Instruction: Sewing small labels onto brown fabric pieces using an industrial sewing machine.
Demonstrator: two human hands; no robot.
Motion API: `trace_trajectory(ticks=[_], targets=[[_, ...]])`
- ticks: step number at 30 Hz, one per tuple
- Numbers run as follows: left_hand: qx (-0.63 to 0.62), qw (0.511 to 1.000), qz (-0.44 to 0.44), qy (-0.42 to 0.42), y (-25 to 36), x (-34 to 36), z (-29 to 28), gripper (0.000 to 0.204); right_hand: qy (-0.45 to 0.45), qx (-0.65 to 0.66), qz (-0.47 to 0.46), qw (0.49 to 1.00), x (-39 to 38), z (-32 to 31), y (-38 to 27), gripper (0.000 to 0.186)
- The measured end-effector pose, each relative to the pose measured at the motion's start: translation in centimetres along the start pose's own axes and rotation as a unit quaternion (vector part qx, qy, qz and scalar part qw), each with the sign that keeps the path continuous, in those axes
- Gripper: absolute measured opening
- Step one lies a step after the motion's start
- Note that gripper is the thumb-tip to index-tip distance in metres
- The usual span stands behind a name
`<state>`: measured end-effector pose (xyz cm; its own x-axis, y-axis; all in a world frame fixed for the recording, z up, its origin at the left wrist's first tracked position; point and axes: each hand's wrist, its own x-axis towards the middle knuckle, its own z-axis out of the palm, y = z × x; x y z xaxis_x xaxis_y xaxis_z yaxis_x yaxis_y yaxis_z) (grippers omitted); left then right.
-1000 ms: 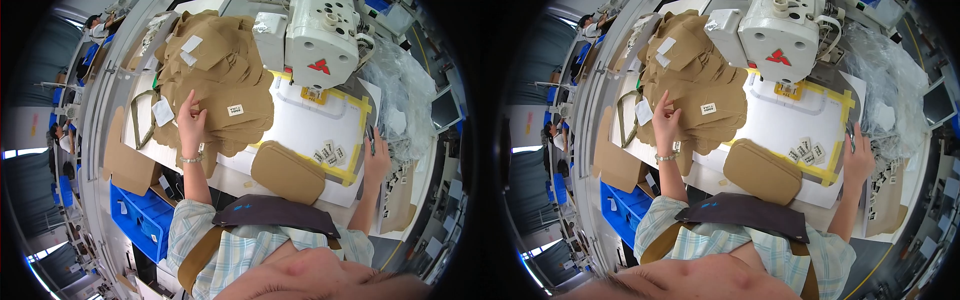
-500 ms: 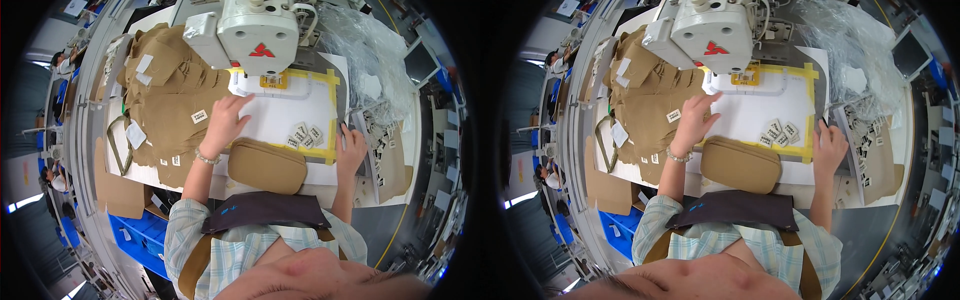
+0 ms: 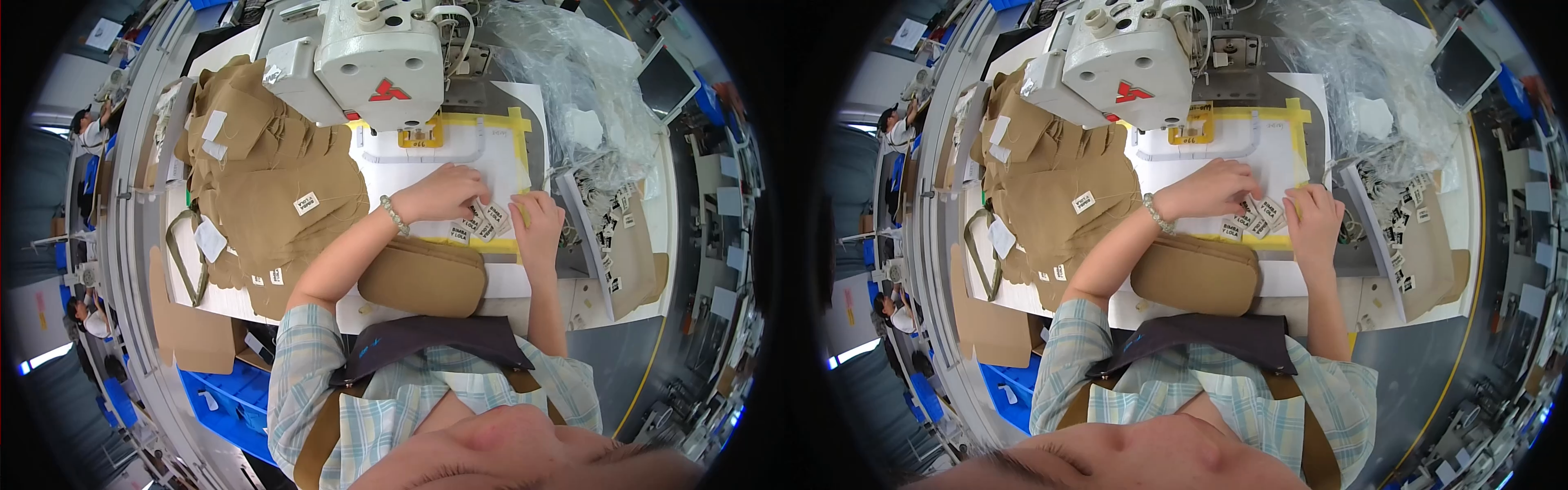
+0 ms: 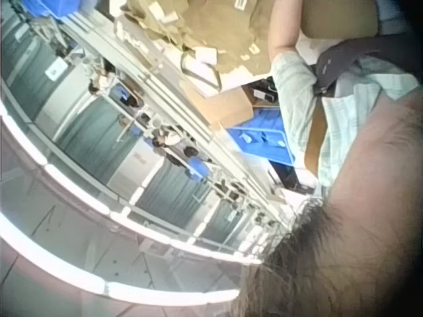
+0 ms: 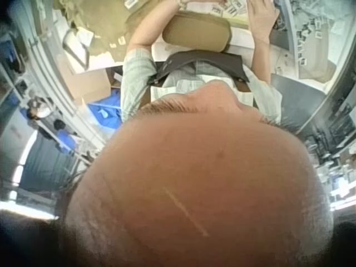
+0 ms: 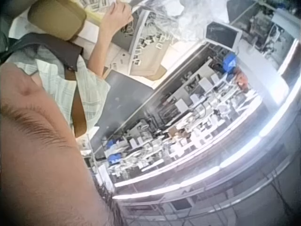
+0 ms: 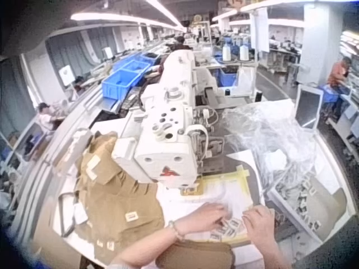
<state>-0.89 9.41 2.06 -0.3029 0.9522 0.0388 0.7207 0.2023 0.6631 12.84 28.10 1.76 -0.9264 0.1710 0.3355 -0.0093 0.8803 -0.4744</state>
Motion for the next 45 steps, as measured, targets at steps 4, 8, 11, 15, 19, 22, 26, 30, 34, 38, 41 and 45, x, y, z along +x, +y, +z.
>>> trace_trajectory(ticks=[4, 8, 11, 15, 19, 22, 26, 30, 34, 38, 41, 45], targets=[[-0.009, 0.999, -0.042, -0.020, 0.7, -0.3, -1.1, 0.028, 0.029, -0.047, 0.014, 0.998, 1.1, -0.3, 1.1, 0.018], [-0.008, 0.999, -0.022, 0.027, 0.1, -0.8, -1.4, 0.031, 0.043, -0.077, 0.019, 0.996, 2.3, 0.1, 1.5, 0.022], [-0.016, 0.999, -0.042, 0.013, 0.6, -1.1, -2.3, 0.034, 0.045, -0.079, 0.028, 0.995, 3.4, 0.4, 2.4, 0.019], [-0.016, 0.998, -0.043, 0.035, 0.5, -1.7, -2.9, 0.034, -0.017, -0.031, 0.061, 0.998, 3.9, 1.1, 3.5, 0.015], [-0.014, 0.998, -0.044, 0.046, 0.2, -2.6, -3.5, 0.032, -0.035, -0.065, 0.064, 0.995, 3.7, 1.7, 3.9, 0.016], [-0.004, 0.997, -0.054, 0.059, -0.4, -3.5, -4.1, 0.032, -0.042, -0.031, 0.091, 0.995, 4.1, 1.3, 3.2, 0.019], [-0.018, 0.995, -0.080, 0.058, 0.4, -5.7, -4.4, 0.037, -0.020, -0.053, 0.076, 0.996, 3.9, 0.4, 3.1, 0.022], [-0.040, 0.993, -0.112, 0.008, 2.4, -9.3, -4.1, 0.053, -0.034, -0.039, 0.080, 0.995, 3.7, 0.0, 3.1, 0.018], [-0.009, 0.988, -0.154, -0.005, 3.6, -12.9, -2.1, 0.077, -0.051, -0.011, 0.098, 0.994, 3.8, 0.4, 2.8, 0.012], [0.011, 0.976, -0.218, 0.013, 4.9, -13.6, -1.1, 0.076, -0.035, -0.042, 0.064, 0.996, 3.6, 1.1, 3.2, 0.011], [-0.003, 0.973, -0.231, 0.002, 4.8, -13.2, -1.0, 0.067, -0.036, -0.040, 0.068, 0.996, 3.7, 1.0, 2.8, 0.011], [0.046, 0.969, -0.240, -0.034, 5.4, -11.9, -1.2, 0.057, -0.032, -0.047, 0.093, 0.994, 3.8, 0.6, 2.0, 0.012]])
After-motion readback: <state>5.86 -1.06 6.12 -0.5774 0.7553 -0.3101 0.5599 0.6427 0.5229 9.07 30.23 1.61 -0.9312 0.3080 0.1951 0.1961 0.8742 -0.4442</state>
